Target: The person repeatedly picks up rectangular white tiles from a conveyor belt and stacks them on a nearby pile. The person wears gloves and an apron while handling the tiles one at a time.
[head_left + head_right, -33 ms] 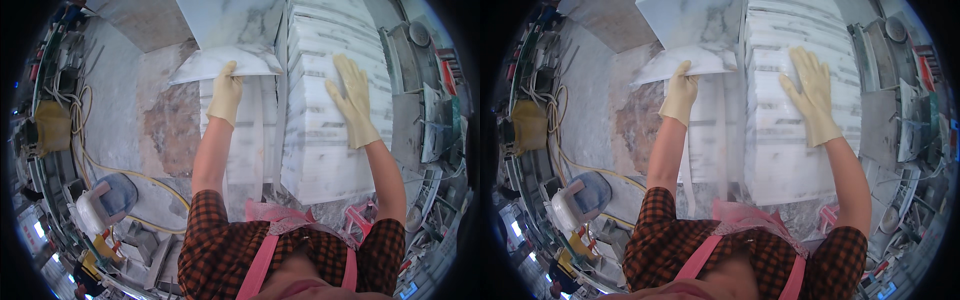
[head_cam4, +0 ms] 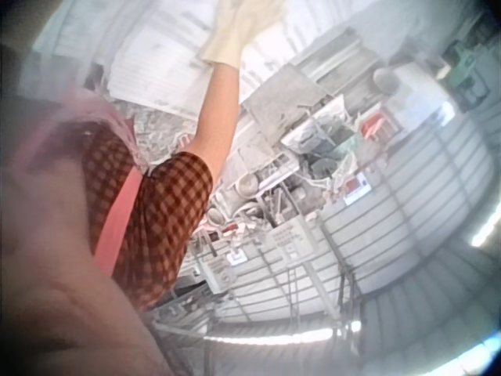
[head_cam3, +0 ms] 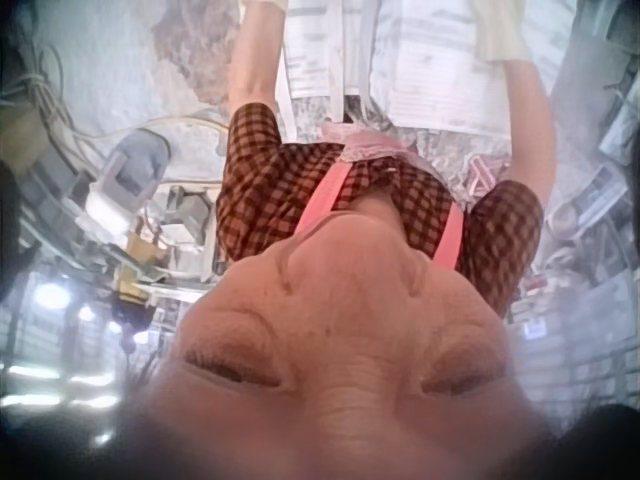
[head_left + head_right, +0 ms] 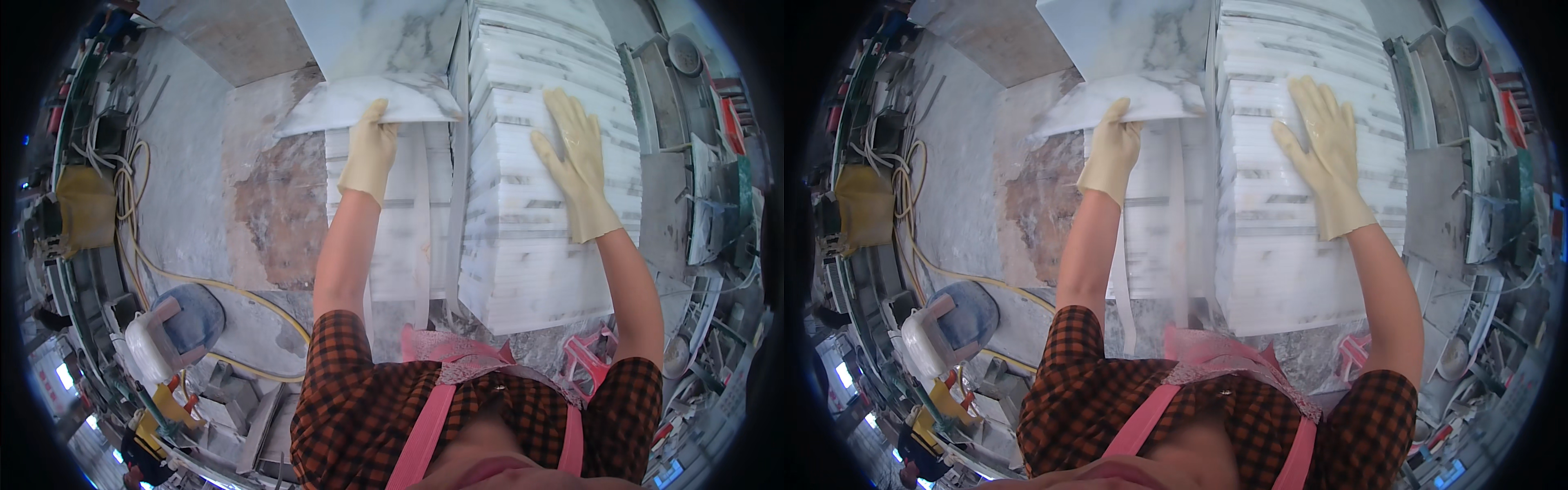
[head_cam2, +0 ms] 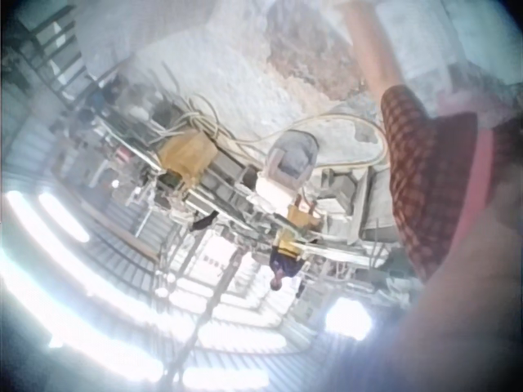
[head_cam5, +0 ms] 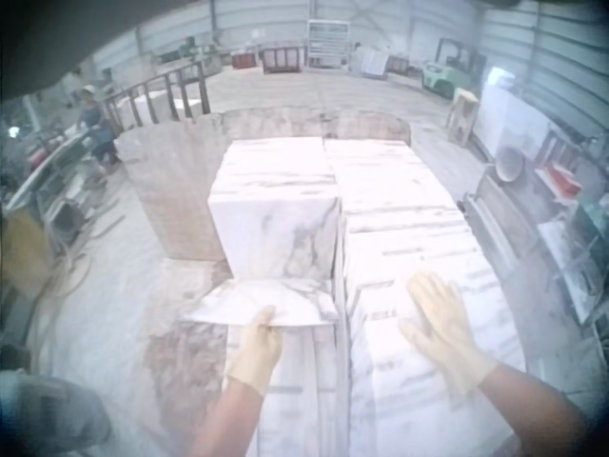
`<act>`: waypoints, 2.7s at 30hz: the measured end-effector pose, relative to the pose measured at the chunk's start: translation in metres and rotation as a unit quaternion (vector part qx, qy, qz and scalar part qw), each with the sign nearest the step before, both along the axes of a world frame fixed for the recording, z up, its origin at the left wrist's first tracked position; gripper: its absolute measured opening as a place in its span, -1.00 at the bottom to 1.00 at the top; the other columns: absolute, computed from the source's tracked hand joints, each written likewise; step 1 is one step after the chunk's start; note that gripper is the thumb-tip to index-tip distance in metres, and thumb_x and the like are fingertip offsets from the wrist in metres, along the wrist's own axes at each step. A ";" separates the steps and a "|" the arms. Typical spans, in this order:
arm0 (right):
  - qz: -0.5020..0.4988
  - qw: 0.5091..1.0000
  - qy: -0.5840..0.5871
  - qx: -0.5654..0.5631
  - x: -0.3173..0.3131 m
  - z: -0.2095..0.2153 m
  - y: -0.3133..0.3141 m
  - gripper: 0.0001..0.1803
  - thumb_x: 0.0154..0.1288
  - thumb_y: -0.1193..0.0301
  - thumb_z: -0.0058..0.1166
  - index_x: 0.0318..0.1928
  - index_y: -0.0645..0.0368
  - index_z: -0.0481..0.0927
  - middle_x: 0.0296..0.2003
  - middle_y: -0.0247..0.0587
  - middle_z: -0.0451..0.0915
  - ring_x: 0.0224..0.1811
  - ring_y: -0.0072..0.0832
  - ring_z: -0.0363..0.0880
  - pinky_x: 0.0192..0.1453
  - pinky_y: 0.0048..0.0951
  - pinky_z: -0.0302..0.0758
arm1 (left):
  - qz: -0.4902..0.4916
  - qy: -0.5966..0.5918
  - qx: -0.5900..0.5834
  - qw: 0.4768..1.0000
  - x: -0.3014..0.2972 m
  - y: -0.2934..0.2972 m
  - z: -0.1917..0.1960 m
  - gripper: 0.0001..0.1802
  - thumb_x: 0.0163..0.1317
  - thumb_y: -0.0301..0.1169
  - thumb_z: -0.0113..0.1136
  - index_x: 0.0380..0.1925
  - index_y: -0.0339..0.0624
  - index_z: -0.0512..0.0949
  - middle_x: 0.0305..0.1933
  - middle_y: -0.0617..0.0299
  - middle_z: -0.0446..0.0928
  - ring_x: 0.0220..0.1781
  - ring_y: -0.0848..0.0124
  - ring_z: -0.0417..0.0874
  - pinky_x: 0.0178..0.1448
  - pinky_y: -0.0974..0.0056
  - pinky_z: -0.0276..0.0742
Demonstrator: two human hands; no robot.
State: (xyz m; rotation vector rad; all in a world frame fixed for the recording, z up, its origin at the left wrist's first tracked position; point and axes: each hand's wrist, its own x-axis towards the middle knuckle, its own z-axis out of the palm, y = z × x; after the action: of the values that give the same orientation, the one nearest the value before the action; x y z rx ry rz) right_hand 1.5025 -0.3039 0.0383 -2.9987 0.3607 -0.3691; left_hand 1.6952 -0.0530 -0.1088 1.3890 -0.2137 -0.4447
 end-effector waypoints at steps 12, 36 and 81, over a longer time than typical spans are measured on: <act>0.003 1.000 0.010 0.012 -0.001 0.005 0.005 -0.29 0.37 0.05 0.09 0.44 0.06 0.34 0.44 -0.03 0.29 0.54 -0.01 0.10 0.58 0.11 -0.13 | -0.012 0.133 -0.080 0.988 0.100 -0.045 0.066 -0.20 0.43 0.00 0.03 0.41 -0.44 0.16 0.42 -0.16 0.29 0.44 0.08 0.39 0.42 0.14 0.38; 0.006 0.994 0.104 0.036 0.008 0.028 0.015 -0.25 0.37 0.23 0.05 0.48 0.28 0.19 0.48 0.12 0.17 0.57 0.08 0.00 0.60 0.10 -0.25 | 0.148 0.041 0.101 0.983 0.214 0.025 -0.116 -0.57 0.07 -0.60 0.04 0.01 -0.25 0.51 -0.12 0.24 0.54 -0.08 0.40 0.52 0.02 0.28 0.43; 0.465 0.774 -0.127 0.411 -0.177 0.022 0.173 -0.52 0.39 0.25 0.14 0.28 0.06 0.53 0.21 -0.10 0.56 0.26 -0.18 0.51 0.33 -0.23 0.42 | 0.641 0.274 0.412 0.587 -1.036 0.285 -0.082 -0.70 0.17 -0.33 0.11 -0.37 -0.44 0.57 -0.34 -0.12 0.66 -0.32 0.13 0.64 -0.19 0.10 0.51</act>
State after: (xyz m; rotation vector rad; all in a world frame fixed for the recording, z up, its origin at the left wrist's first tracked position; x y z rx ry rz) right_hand 1.3255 -0.1308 0.0608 -1.8766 -0.7741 -0.3544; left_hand 0.6595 0.2320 -0.1909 1.7873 1.6602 0.3699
